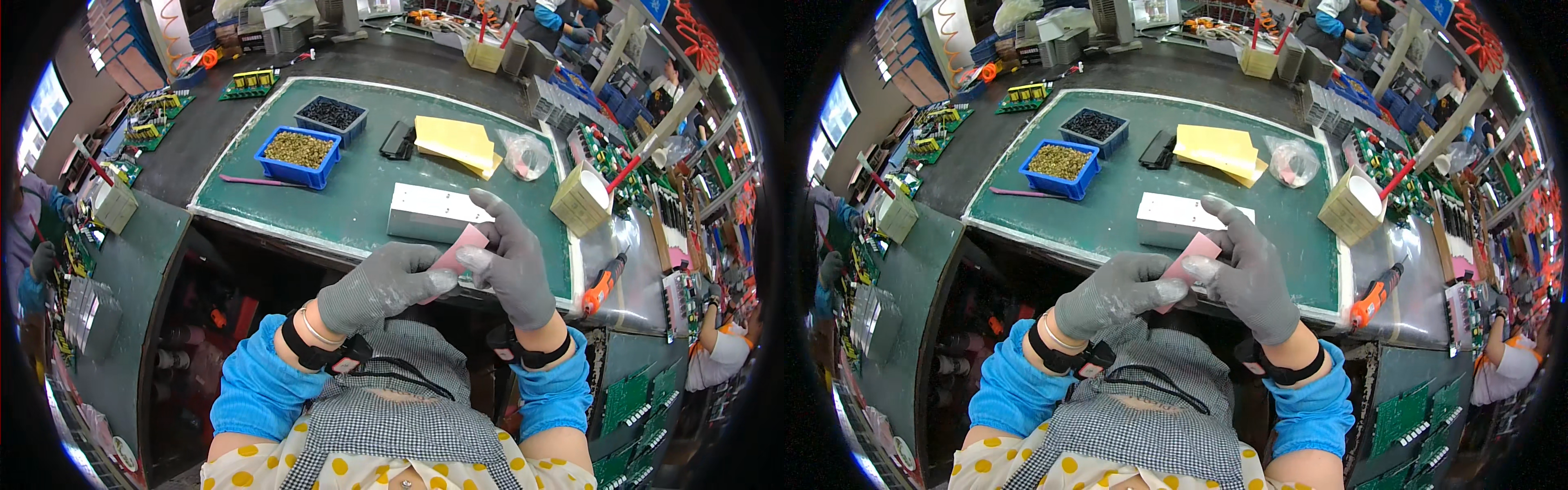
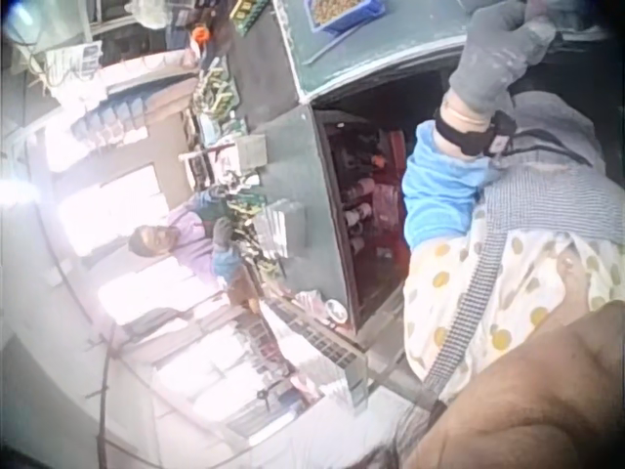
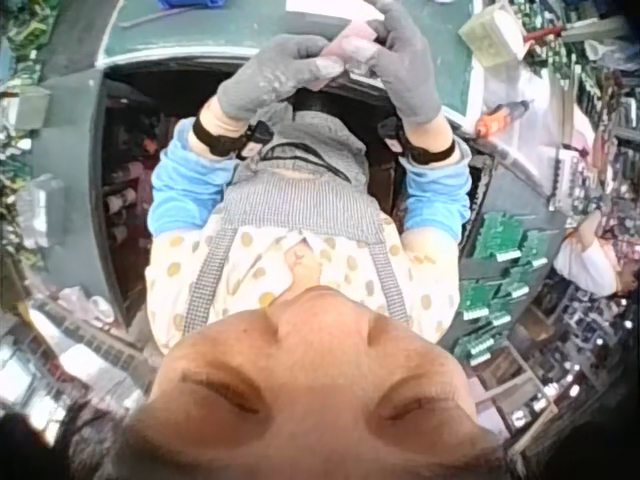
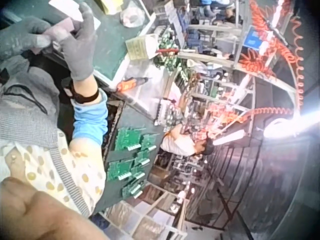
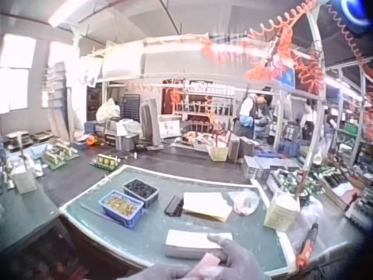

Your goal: Assembling electronic circuit boards by attaching components, applying paste, and securing with an electric screwdriver.

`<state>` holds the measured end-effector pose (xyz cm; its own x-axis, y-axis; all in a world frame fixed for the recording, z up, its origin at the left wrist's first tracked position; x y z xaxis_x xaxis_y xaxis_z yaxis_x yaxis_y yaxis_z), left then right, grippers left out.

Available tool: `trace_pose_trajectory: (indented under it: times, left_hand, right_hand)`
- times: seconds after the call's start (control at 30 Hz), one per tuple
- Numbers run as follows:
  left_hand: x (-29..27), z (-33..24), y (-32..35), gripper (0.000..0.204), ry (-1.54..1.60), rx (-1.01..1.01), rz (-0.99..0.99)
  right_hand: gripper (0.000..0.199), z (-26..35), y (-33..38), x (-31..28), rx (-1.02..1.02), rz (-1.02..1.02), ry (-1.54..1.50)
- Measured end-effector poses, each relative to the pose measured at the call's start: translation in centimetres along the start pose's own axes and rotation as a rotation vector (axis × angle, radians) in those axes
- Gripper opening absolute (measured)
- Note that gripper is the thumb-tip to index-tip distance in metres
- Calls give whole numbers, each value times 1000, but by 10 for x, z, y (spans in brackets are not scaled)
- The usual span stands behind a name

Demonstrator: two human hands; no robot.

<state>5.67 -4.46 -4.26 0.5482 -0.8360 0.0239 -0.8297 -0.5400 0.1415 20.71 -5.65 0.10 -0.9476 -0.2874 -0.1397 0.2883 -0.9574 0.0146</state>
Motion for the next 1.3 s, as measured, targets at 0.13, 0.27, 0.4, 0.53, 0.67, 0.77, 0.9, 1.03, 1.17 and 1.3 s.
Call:
trace_pose_trajectory:
  times: [0.13, 0.27, 0.4, 0.53, 0.67, 0.77, 0.9, 1.03, 1.17, 1.3]
  left_hand:
    - [-4, 10, 3, 37, 21, -15, -22]
    - [-18, 23, 14, 34, 36, 0, -65]
    - [-31, 40, 25, 34, 71, -54, -211]
    - [-36, 42, 31, 31, 21, -21, -300]
    - [-38, 46, 33, 28, 1, -66, -378]
    - [-34, 31, 31, 21, -239, 139, -514]
    - [-28, 12, 30, 13, -718, 321, -805]
    - [-23, 1, 14, 14, -960, 485, -910]
    - [-27, -2, 1, 16, -1039, 495, -975]
    - [-34, -2, -8, 19, -1102, 487, -1004]
  right_hand:
    - [64, -5, 3, -12, -95, -80, 145]
    - [59, -21, 12, -29, -133, -214, 114]
    - [59, -39, 14, -32, -140, -256, 66]
    - [58, -51, 13, -30, -133, -283, 98]
    - [56, -55, 14, -29, -195, -315, 218]
    - [52, -55, 23, -24, -269, -390, 487]
    - [46, -57, 29, -20, -381, -486, 677]
    - [47, -55, 29, -29, -437, -647, 784]
    - [48, -54, 22, -35, -474, -735, 871]
    - [47, -58, 13, -37, -489, -742, 944]
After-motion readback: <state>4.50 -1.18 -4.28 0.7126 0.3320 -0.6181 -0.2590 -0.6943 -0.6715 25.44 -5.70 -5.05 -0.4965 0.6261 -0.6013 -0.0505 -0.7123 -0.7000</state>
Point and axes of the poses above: each hand's wrist, its own y-axis away from the middle knuckle, its own x-axis out of the palm, z = x × y, the point moved 7 cm from there along -y, towards the middle knuckle, and after that the axes turned 12 degrees about z, right-handed, at the moved point
